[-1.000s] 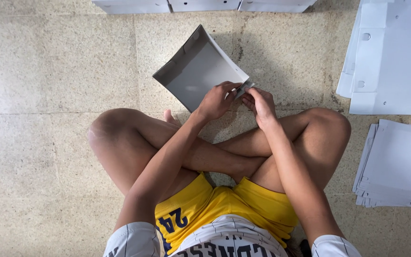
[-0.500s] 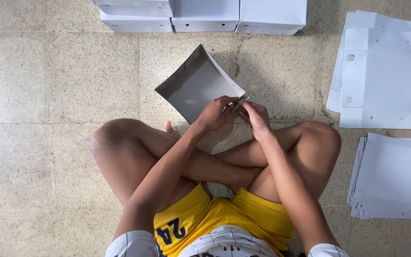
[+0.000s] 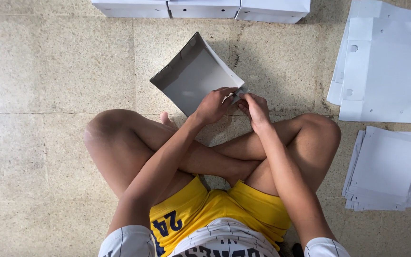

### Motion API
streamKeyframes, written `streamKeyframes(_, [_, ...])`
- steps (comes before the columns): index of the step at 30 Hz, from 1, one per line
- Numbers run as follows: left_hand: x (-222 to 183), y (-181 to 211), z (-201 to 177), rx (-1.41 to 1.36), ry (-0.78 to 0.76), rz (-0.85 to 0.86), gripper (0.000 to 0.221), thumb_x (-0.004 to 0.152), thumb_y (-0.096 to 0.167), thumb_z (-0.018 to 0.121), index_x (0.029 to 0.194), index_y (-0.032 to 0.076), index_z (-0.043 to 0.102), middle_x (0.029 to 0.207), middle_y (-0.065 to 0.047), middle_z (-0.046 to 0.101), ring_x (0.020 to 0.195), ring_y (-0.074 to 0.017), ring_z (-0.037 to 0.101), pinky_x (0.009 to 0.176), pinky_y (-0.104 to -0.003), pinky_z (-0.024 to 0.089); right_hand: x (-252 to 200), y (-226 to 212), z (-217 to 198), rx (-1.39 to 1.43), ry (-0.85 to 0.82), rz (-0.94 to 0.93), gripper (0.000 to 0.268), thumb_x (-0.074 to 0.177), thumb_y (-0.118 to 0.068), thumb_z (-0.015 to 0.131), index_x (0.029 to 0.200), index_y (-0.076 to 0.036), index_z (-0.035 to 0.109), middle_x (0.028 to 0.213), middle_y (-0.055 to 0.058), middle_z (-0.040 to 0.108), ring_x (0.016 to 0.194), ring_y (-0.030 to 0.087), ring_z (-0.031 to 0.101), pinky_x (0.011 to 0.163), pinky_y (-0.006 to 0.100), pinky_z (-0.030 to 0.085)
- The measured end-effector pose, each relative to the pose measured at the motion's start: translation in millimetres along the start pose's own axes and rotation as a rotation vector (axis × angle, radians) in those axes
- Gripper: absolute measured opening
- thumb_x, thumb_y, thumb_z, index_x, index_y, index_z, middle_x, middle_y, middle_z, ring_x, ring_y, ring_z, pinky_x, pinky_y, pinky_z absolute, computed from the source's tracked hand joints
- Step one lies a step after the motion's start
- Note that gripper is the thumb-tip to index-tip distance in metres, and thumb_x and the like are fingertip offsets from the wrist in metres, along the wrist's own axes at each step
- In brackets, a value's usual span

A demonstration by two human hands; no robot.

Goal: Folding flat cardboard templates into assembled boxes while sitting on the floor.

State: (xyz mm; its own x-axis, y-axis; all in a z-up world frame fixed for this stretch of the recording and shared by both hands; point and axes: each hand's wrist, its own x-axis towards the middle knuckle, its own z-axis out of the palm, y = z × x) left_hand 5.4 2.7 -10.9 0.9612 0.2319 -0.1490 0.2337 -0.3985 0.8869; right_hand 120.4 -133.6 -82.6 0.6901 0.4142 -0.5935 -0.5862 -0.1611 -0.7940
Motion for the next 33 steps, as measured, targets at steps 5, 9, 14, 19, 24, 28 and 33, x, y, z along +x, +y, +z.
streamKeyframes(5, [0, 3, -2, -0.033, 0.002, -0.014, 0.04, 0.105, 0.012, 0.045, 0.142, -0.001, 0.05, 0.132, -0.025, 0.06, 0.12, -0.0463, 0.061, 0.099, -0.066, 0.05, 0, -2, 2, -0.002, 0.035, 0.003, 0.012, 0.083, -0.017, 0.075, 0.085, -0.005, 0.073, 0.074, 0.004, 0.06, 0.072, 0.013, 0.065, 0.077, 0.027, 0.061])
streamKeyframes(9, [2, 1, -2, -0.017, -0.017, -0.014, 0.041, 0.104, 0.016, 0.048, 0.142, 0.0, 0.051, 0.133, -0.026, 0.061, 0.119, -0.0474, 0.061, 0.1, -0.068, 0.047, -7, -6, 5, -0.021, 0.048, -0.01, 0.014, 0.083, -0.019, 0.076, 0.084, -0.005, 0.073, 0.073, 0.004, 0.059, 0.071, 0.012, 0.062, 0.077, 0.027, 0.061])
streamKeyframes(14, [1, 11, -9, 0.05, -0.022, 0.006, 0.039, 0.104, 0.016, 0.05, 0.138, 0.0, 0.057, 0.128, -0.024, 0.064, 0.119, -0.0464, 0.061, 0.097, -0.064, 0.052, -17, -12, 9, -0.082, 0.075, -0.047, 0.016, 0.083, -0.018, 0.076, 0.078, -0.004, 0.072, 0.071, 0.005, 0.057, 0.071, 0.014, 0.057, 0.075, 0.028, 0.057])
streamKeyframes(19, [-3, 10, -6, -0.037, -0.03, -0.023, 0.039, 0.104, 0.014, 0.045, 0.138, -0.001, 0.056, 0.127, -0.025, 0.065, 0.118, -0.0475, 0.062, 0.095, -0.065, 0.053, -5, 3, 7, -0.045, 0.067, -0.042, 0.017, 0.081, -0.018, 0.077, 0.077, -0.002, 0.072, 0.07, 0.006, 0.056, 0.07, 0.013, 0.057, 0.074, 0.028, 0.058])
streamKeyframes(24, [-1, 14, -7, -0.057, -0.007, -0.044, 0.038, 0.102, 0.013, 0.047, 0.136, 0.001, 0.06, 0.117, -0.022, 0.07, 0.109, -0.0431, 0.068, 0.091, -0.06, 0.055, 0, 5, 6, -0.032, 0.071, -0.039, 0.018, 0.08, -0.017, 0.078, 0.077, -0.001, 0.072, 0.069, 0.007, 0.056, 0.07, 0.014, 0.057, 0.074, 0.03, 0.058])
streamKeyframes(28, [-1, 2, -2, -0.052, 0.042, -0.028, 0.036, 0.102, 0.009, 0.048, 0.133, -0.002, 0.062, 0.115, -0.025, 0.071, 0.106, -0.0462, 0.068, 0.086, -0.059, 0.056, -10, -2, 9, 0.015, 0.055, -0.031, 0.017, 0.08, -0.014, 0.078, 0.079, 0.002, 0.072, 0.071, 0.011, 0.054, 0.074, 0.018, 0.056, 0.08, 0.037, 0.059])
streamKeyframes(33, [1, 1, -3, -0.047, 0.057, -0.007, 0.035, 0.101, 0.005, 0.048, 0.132, -0.003, 0.062, 0.113, -0.026, 0.071, 0.105, -0.0469, 0.068, 0.085, -0.059, 0.056, -18, -11, 13, 0.079, 0.034, -0.029, 0.021, 0.082, -0.011, 0.078, 0.083, 0.008, 0.07, 0.08, 0.014, 0.049, 0.083, 0.021, 0.051, 0.087, 0.042, 0.056])
